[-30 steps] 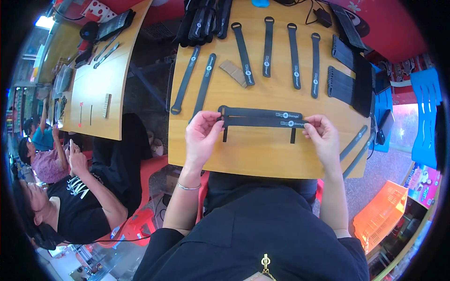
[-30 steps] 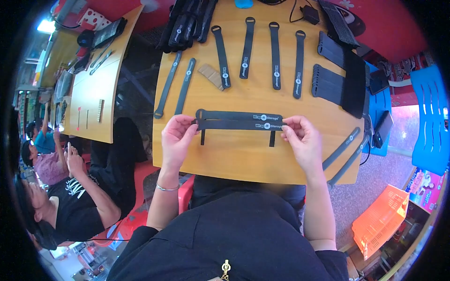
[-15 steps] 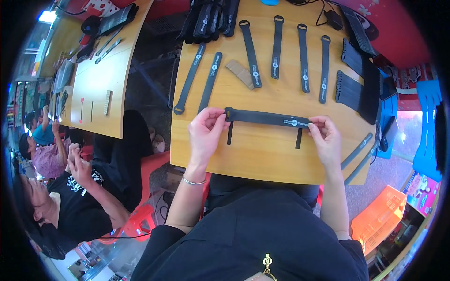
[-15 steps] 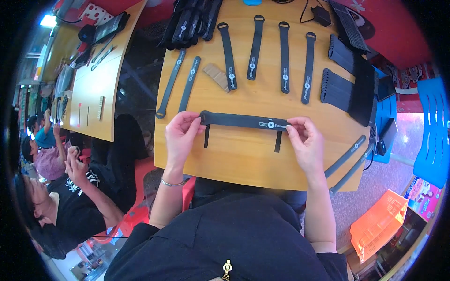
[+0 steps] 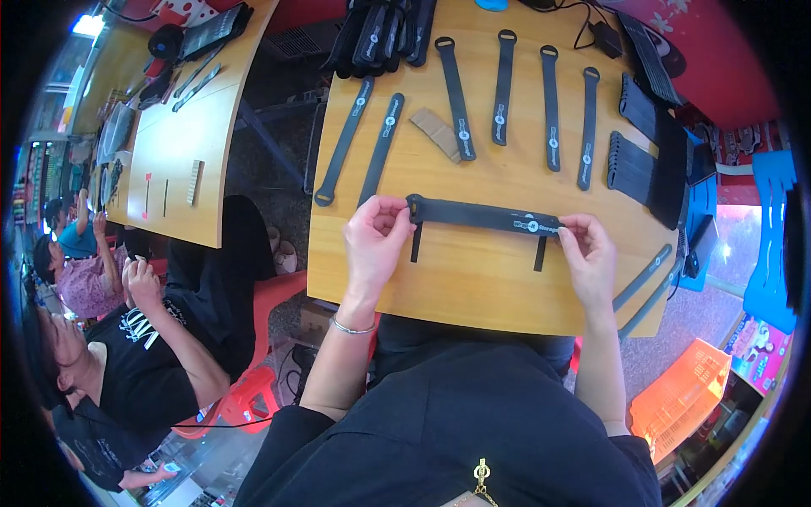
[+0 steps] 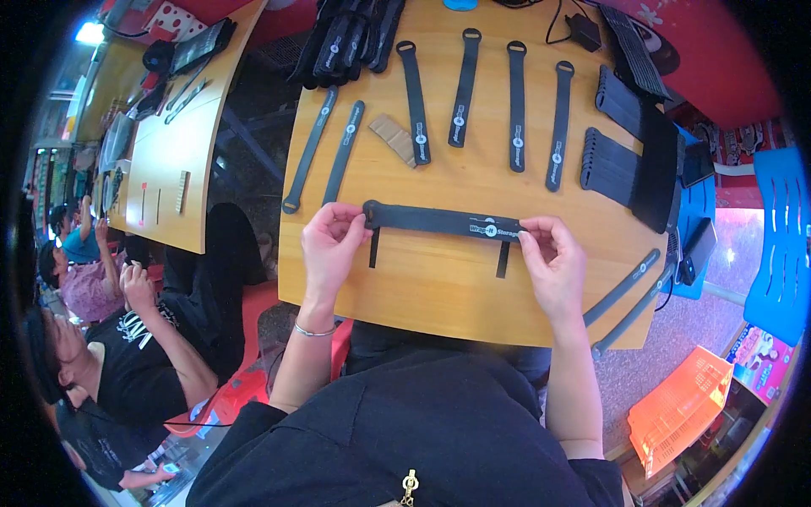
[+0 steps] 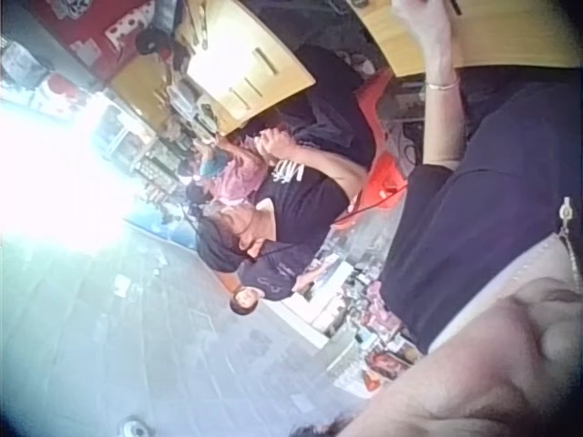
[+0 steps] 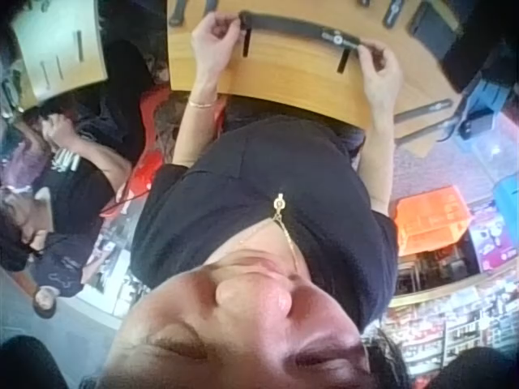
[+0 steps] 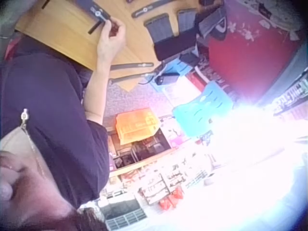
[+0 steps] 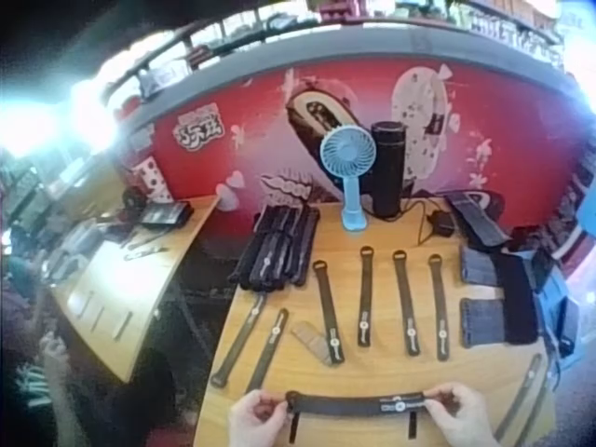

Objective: Inspecting and organizing several black textile straps on a wooden table.

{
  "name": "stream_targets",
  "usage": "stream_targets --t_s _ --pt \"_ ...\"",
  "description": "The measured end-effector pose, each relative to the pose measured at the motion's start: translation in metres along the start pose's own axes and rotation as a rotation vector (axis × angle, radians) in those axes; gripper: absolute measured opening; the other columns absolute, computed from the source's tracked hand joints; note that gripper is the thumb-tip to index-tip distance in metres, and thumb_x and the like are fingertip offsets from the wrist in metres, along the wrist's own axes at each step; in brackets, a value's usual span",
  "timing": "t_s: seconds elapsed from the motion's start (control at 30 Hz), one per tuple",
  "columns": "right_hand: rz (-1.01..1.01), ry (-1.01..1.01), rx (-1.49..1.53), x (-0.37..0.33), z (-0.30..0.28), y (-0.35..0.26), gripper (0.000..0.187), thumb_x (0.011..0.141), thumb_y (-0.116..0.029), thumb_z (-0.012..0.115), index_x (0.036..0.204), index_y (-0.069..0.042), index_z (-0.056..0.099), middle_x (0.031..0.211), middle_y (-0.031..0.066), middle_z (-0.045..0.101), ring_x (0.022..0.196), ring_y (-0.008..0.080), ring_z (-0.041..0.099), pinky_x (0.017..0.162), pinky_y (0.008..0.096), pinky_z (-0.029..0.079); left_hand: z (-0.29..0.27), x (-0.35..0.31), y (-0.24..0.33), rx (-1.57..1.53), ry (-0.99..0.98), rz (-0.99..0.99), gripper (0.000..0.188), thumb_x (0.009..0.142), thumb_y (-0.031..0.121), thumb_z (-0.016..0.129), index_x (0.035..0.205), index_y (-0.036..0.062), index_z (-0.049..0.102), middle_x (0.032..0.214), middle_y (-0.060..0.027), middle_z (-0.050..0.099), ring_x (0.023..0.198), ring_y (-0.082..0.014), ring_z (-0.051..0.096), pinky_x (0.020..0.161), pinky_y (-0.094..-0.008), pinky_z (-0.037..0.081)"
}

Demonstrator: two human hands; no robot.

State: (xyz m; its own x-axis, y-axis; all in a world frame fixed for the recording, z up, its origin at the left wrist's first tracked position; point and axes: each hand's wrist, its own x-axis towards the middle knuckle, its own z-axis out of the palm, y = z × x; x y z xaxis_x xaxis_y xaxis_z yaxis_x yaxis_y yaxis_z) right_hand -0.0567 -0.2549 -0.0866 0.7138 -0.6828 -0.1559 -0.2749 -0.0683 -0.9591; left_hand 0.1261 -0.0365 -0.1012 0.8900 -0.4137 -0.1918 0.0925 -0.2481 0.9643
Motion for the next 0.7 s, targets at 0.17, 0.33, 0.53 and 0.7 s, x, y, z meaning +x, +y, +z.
stream_targets --t_s 0.17,0.33,0.53,0.7 --pt "-0.013 0.018 0.091 0.0004 0.0031 0.0029 0.013 0.086 0.003 0.059 0.098 -0.001 0.061 0.084 -0.0012 0.059 0.076 0.0039 0.054 0.068 0.0174 0.044 0.0008 -0.0002 -0.0031 0.002 0.012 0.029 0.005 0.086 -0.003 0.059 0.091 -0.0027 0.058 0.079 -0.0039 0.063 0.068 -0.0094 0.064 0.062 -0.0195 0.052" --pt "-0.014 0.004 0.081 0.0014 0.004 0.0043 0.012 0.086 0.003 0.059 0.096 -0.001 0.061 0.084 -0.001 0.06 0.076 0.0041 0.055 0.069 0.0176 0.044 0.0016 0.0014 -0.0029 -0.019 0.024 0.021 0.005 0.086 -0.003 0.059 0.09 -0.0024 0.057 0.079 -0.0042 0.063 0.068 -0.0094 0.064 0.061 -0.0196 0.053" --pt "-0.011 0.015 0.062 0.0022 0.0045 0.0038 0.013 0.085 0.004 0.06 0.097 -0.001 0.061 0.085 -0.0003 0.061 0.078 0.0047 0.056 0.07 0.018 0.045 0.0013 0.0031 -0.0044 -0.003 0.026 0.002 0.005 0.086 -0.003 0.059 0.09 -0.0022 0.057 0.078 -0.0043 0.063 0.067 -0.0094 0.064 0.06 -0.0194 0.052" --pt "0.001 0.015 0.068 0.0028 0.0043 0.0055 0.012 0.085 0.004 0.06 0.097 0.0 0.061 0.085 0.0 0.061 0.077 0.0049 0.056 0.07 0.0182 0.045 0.0018 0.0034 -0.0032 0.004 0.025 0.001 0.005 0.086 -0.002 0.059 0.09 -0.0022 0.057 0.077 -0.0044 0.063 0.066 -0.0093 0.064 0.059 -0.0191 0.052"
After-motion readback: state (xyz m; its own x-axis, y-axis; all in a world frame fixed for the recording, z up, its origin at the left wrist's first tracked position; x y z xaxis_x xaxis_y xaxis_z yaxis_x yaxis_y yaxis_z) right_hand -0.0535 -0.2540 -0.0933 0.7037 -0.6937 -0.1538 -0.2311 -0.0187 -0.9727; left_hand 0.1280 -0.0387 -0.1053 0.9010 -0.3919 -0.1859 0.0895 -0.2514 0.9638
